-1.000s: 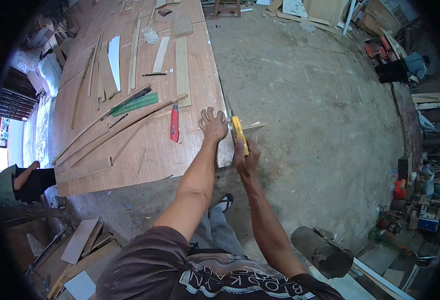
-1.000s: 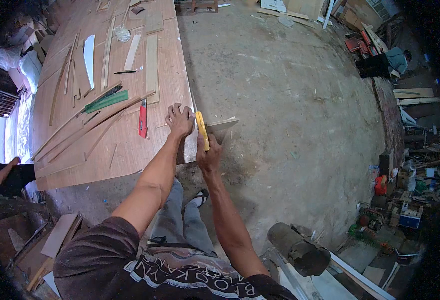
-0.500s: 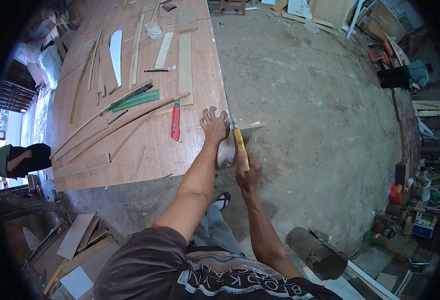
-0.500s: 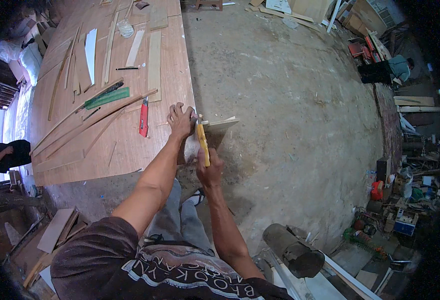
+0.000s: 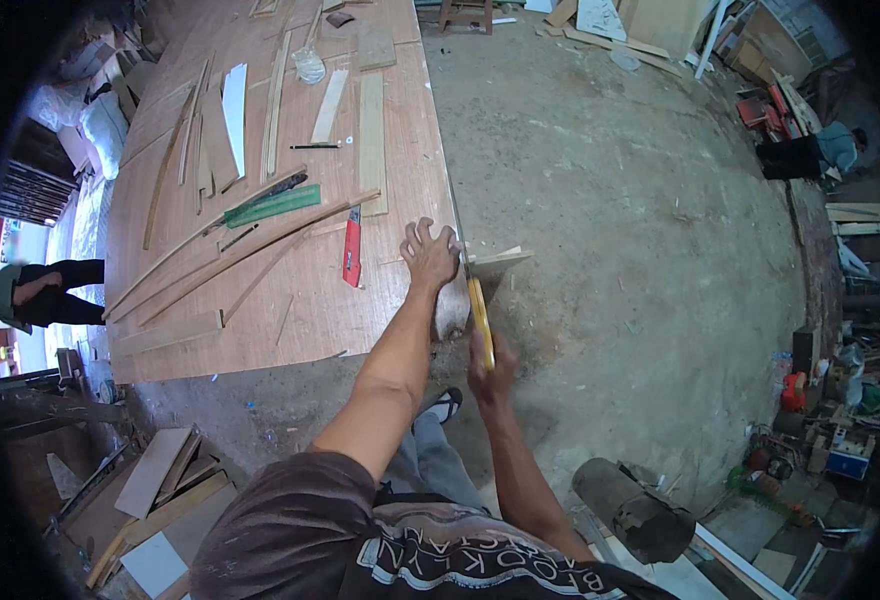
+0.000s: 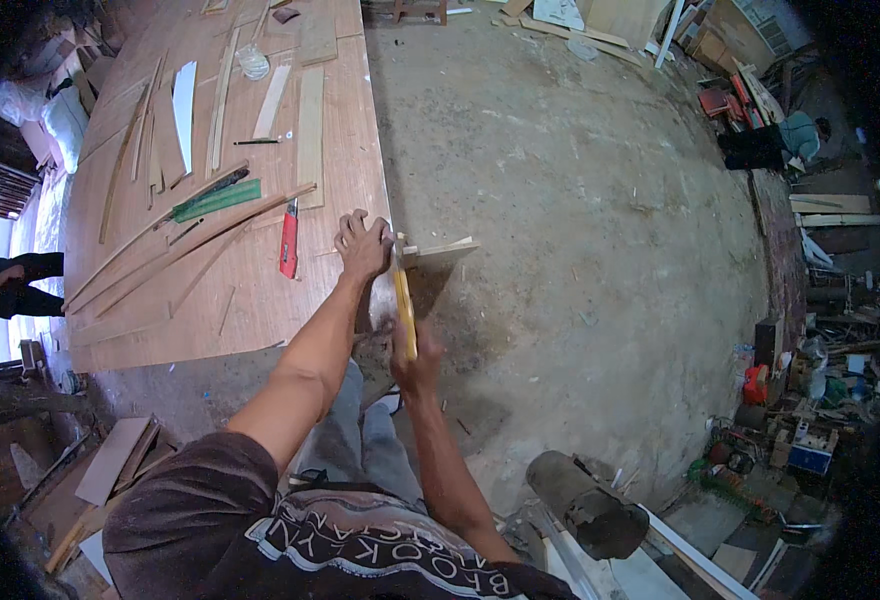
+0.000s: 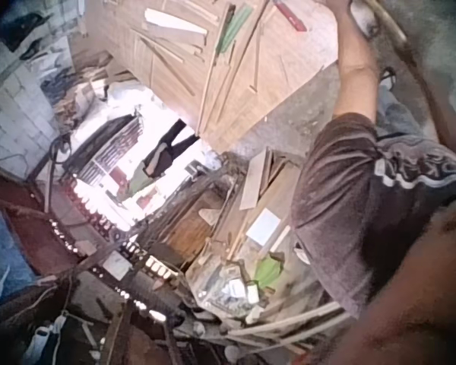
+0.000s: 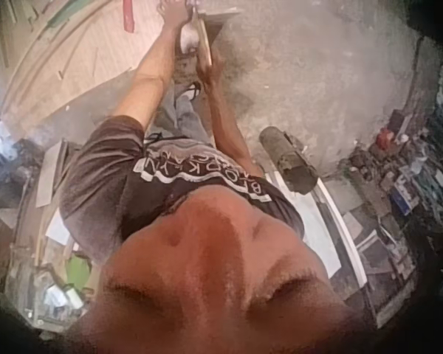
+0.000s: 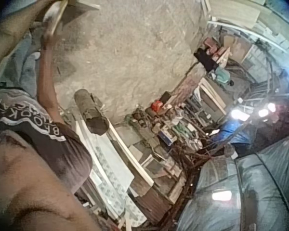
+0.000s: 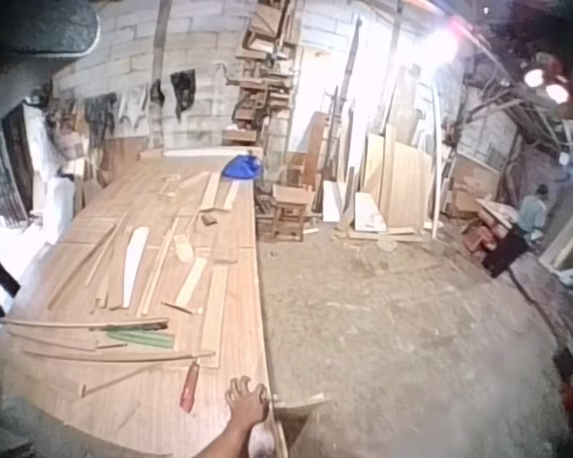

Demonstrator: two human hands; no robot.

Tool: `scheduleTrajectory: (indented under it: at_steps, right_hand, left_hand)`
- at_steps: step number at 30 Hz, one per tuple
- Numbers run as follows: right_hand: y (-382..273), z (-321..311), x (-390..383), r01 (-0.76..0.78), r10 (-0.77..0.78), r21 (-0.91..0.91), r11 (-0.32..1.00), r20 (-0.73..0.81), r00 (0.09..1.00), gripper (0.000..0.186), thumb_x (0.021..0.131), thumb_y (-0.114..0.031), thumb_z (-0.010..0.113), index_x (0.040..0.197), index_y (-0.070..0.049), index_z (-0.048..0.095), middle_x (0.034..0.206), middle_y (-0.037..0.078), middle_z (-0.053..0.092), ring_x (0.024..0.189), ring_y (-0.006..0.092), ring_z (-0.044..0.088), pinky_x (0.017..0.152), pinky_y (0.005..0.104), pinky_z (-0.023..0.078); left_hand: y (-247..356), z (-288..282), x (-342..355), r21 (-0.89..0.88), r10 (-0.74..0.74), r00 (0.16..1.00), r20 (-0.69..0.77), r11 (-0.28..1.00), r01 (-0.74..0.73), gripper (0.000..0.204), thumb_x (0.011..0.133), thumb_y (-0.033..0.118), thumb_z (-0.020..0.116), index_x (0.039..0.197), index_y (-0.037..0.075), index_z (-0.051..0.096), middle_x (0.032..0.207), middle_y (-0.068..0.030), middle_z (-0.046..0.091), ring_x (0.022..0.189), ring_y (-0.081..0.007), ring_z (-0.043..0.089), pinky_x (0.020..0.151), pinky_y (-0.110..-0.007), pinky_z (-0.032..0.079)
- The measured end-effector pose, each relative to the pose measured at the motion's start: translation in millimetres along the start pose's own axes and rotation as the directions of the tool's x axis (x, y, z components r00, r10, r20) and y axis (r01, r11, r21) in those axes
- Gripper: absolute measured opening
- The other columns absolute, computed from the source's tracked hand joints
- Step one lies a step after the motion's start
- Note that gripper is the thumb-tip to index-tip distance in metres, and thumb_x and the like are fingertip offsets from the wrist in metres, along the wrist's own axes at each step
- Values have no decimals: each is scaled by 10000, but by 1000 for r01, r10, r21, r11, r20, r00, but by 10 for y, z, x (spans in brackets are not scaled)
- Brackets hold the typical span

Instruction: Sawing a piece of wood after marking it.

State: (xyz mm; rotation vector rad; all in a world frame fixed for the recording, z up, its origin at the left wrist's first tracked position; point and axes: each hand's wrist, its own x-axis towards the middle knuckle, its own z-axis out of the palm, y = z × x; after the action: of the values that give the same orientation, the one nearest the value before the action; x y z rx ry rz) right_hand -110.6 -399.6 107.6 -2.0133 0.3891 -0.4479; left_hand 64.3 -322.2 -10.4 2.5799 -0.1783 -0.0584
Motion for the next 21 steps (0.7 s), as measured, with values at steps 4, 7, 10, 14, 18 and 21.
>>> scheduleTrajectory:
  at_steps: [4, 7, 10, 14, 18, 21]
  right_hand:
    - [116, -96, -72, -6, 6, 10, 1000, -1, 1000, 251, 919, -211, 597, 780, -3, 586, 593, 176, 562, 475, 276, 568, 460, 380, 426]
    - [120, 23, 262, -6, 8, -116, 993, 14, 1000, 238, 914, -210, 604, 803, 0, 597, 606, 167, 571, 505, 269, 583, 485, 383, 442]
    - [115, -29, -72, -129, 131, -33, 991, 76, 988, 231, 915, -211, 602, 819, -1, 600, 641, 164, 597, 543, 289, 607, 515, 379, 462]
    - [-104, -195, -59, -72, 74, -49, 996, 41, 996, 194, 921, -198, 593, 907, -5, 585, 669, 163, 607, 566, 303, 619, 523, 376, 464]
    - [-141, -147, 253, -11, 7, -93, 996, -48, 999, 273, 915, -169, 598, 1128, 0, 575, 727, 169, 641, 595, 276, 644, 546, 367, 485]
    - [-10, -149, -175, 154, -153, 29, 988, -20, 988, 316, 926, -153, 582, 1207, -9, 577, 796, 179, 666, 647, 257, 666, 591, 341, 502]
  left_hand:
    - [62, -1, 34, 5, 28, 999, -28, 1000, -28, 252, 829, 317, 623, 1050, 197, 604, 1299, -153, 351, 1295, -402, 210, 988, -582, 203]
    - [148, 30, 42, 11, 61, 995, -78, 998, -60, 240, 826, 305, 621, 1040, 202, 592, 1292, -148, 358, 1287, -396, 227, 984, -585, 202]
    - [37, 25, 49, 25, 38, 996, -83, 999, -36, 246, 833, 319, 623, 1041, 192, 591, 1301, -150, 360, 1277, -393, 245, 976, -583, 221]
    - [44, 30, 5, 2, 14, 999, -30, 1000, -14, 283, 825, 343, 638, 1057, 184, 605, 1316, -153, 353, 1302, -407, 210, 993, -574, 212]
    - [171, 41, 58, -3, 43, 998, -42, 999, -43, 277, 837, 351, 625, 1059, 188, 597, 1307, -142, 355, 1291, -393, 219, 984, -582, 215]
    - [-14, 2, 56, 24, 27, 998, -59, 999, -25, 268, 844, 343, 614, 1064, 193, 588, 1296, -136, 359, 1271, -378, 234, 972, -584, 218]
